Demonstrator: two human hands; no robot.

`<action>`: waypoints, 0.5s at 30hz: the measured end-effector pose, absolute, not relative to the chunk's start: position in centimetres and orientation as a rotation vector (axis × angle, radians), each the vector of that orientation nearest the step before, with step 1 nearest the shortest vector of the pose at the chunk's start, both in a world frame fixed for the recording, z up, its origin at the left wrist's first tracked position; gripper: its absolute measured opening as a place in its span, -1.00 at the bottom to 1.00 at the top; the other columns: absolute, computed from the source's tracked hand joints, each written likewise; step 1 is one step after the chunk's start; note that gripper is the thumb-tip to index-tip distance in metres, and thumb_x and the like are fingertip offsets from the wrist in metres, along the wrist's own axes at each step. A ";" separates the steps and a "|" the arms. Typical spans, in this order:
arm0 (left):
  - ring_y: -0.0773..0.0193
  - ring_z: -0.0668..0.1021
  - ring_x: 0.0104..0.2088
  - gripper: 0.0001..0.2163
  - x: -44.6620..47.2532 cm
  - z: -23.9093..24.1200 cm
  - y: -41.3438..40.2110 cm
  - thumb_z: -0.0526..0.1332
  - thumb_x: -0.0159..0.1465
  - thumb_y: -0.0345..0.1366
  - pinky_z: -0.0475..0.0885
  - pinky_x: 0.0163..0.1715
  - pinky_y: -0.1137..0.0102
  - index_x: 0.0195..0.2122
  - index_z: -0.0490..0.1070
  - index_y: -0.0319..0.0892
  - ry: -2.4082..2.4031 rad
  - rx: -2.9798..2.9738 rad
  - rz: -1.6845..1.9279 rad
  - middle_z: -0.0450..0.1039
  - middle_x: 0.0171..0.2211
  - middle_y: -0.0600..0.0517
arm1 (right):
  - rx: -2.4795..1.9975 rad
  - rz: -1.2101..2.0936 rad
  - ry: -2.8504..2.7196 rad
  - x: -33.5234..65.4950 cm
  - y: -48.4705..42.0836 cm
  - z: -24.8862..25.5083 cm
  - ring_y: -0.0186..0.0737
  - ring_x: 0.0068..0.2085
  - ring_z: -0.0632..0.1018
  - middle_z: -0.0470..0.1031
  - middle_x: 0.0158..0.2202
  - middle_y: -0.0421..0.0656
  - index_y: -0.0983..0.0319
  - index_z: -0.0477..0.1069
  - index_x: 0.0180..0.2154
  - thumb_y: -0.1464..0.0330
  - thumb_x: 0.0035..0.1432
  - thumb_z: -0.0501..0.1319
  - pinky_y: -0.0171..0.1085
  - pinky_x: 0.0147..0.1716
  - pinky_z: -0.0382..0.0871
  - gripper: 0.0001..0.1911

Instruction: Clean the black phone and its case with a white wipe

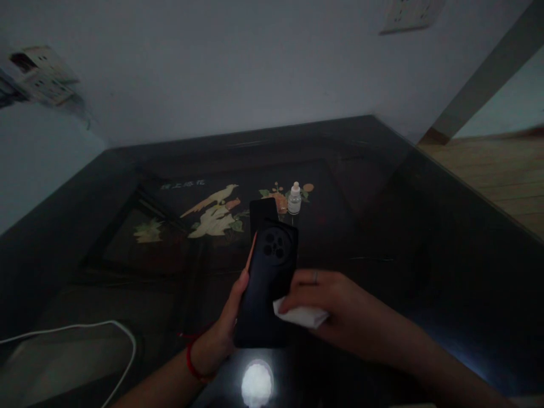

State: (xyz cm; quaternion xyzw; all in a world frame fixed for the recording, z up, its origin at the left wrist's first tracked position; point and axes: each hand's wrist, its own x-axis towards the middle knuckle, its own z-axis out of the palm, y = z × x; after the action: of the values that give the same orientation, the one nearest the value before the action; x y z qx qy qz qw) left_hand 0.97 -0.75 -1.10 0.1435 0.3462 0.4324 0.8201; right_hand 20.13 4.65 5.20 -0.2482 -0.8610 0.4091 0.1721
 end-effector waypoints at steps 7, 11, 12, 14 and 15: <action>0.11 0.61 -0.23 -0.43 1.5 -1.2 -1.1 0.10 0.19 0.13 0.48 -0.22 0.25 0.02 0.44 -0.23 0.390 0.202 0.642 0.53 -0.07 -0.14 | -0.947 0.439 -2.067 20.3 6.6 2.7 -0.24 -0.26 0.51 0.48 -0.28 -0.10 0.25 0.49 -0.14 0.51 0.18 0.14 -0.27 -0.26 0.41 -0.76; 0.08 0.60 -0.20 -0.41 1.5 -1.7 -1.1 0.04 0.22 0.13 0.47 -0.20 0.21 0.05 0.41 -0.23 0.338 0.189 0.624 0.51 -0.04 -0.17 | -0.911 0.109 -2.210 19.9 6.6 2.2 -0.22 -0.30 0.48 0.48 -0.33 -0.07 0.31 0.49 -0.15 0.54 0.20 0.09 -0.27 -0.29 0.40 -0.75; 0.07 0.59 -0.17 -0.41 1.4 -1.8 -1.1 0.04 0.22 0.13 0.47 -0.19 0.20 0.05 0.41 -0.23 0.334 0.185 0.634 0.51 -0.04 -0.18 | -0.909 0.064 -2.217 19.9 6.6 2.3 -0.22 -0.30 0.48 0.48 -0.34 -0.07 0.31 0.49 -0.16 0.54 0.20 0.08 -0.27 -0.30 0.39 -0.75; 0.06 0.57 -0.12 -0.41 1.4 -1.8 -1.0 0.04 0.21 0.14 0.46 -0.17 0.17 0.06 0.40 -0.24 0.324 0.178 0.646 0.51 -0.04 -0.19 | -0.929 0.018 -2.224 20.0 6.6 2.5 -0.22 -0.31 0.47 0.48 -0.34 -0.07 0.31 0.49 -0.17 0.54 0.20 0.08 -0.28 -0.31 0.38 -0.76; 0.07 0.56 -0.11 -0.41 1.5 -1.8 -1.0 0.05 0.21 0.14 0.46 -0.17 0.17 0.06 0.39 -0.24 0.318 0.176 0.646 0.51 -0.05 -0.19 | -0.944 0.006 -2.225 20.0 6.7 2.6 -0.21 -0.32 0.46 0.48 -0.34 -0.07 0.32 0.49 -0.18 0.55 0.19 0.08 -0.28 -0.32 0.38 -0.76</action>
State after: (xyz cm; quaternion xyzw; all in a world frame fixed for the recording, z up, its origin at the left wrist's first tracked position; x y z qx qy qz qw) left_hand 1.48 -0.99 -1.77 0.0859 0.1554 0.3156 0.9321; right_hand 19.97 6.72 2.60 -0.3652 -0.8608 0.0023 0.3545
